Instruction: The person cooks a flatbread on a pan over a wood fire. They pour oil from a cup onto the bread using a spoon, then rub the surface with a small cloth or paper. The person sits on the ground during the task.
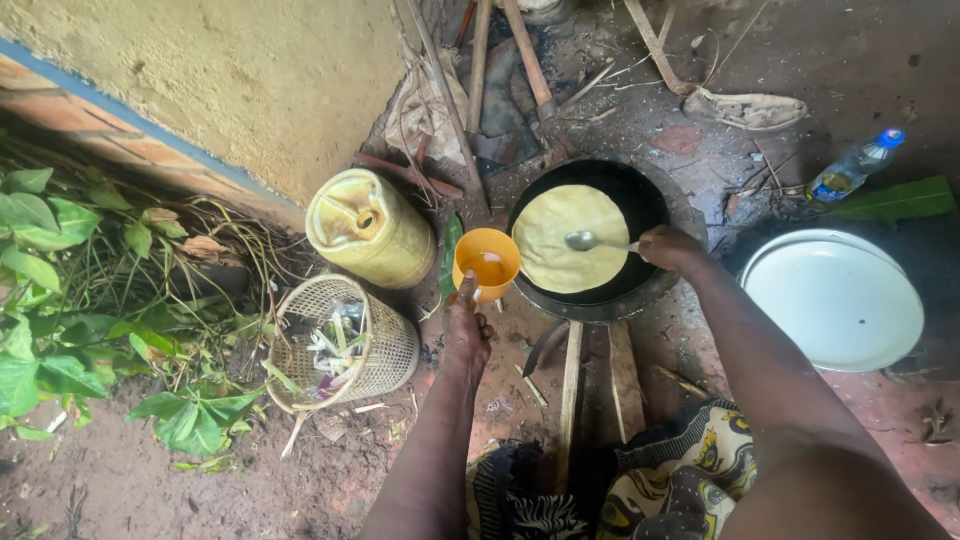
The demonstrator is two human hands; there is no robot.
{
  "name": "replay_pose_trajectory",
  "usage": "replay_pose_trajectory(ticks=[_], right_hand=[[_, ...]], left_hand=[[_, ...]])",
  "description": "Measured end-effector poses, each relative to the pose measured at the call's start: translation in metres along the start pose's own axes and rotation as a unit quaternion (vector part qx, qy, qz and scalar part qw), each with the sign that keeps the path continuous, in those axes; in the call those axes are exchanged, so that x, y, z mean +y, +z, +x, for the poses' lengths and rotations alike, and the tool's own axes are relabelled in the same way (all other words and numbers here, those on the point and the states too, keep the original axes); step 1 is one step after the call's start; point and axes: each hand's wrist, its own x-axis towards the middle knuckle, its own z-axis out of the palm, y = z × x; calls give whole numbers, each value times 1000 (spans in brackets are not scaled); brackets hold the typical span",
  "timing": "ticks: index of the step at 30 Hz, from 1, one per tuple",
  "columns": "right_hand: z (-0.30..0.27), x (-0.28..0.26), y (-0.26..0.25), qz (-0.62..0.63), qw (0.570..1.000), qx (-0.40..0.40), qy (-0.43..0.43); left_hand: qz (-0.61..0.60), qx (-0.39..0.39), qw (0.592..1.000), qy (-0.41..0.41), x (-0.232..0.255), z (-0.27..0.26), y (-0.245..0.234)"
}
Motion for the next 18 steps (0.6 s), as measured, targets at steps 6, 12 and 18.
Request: replay_pose_trajectory(ticks=[6,12,18], right_hand=[[83,26,48,53,996,65,21],[64,-25,59,22,1000,12,-8],[101,10,72,84,974,211,26]], left_hand=[[-2,6,1000,-9,0,2,-3],[4,6,1000,-11,-5,7,-4],[29,3,1000,-7,4,-3,-2]])
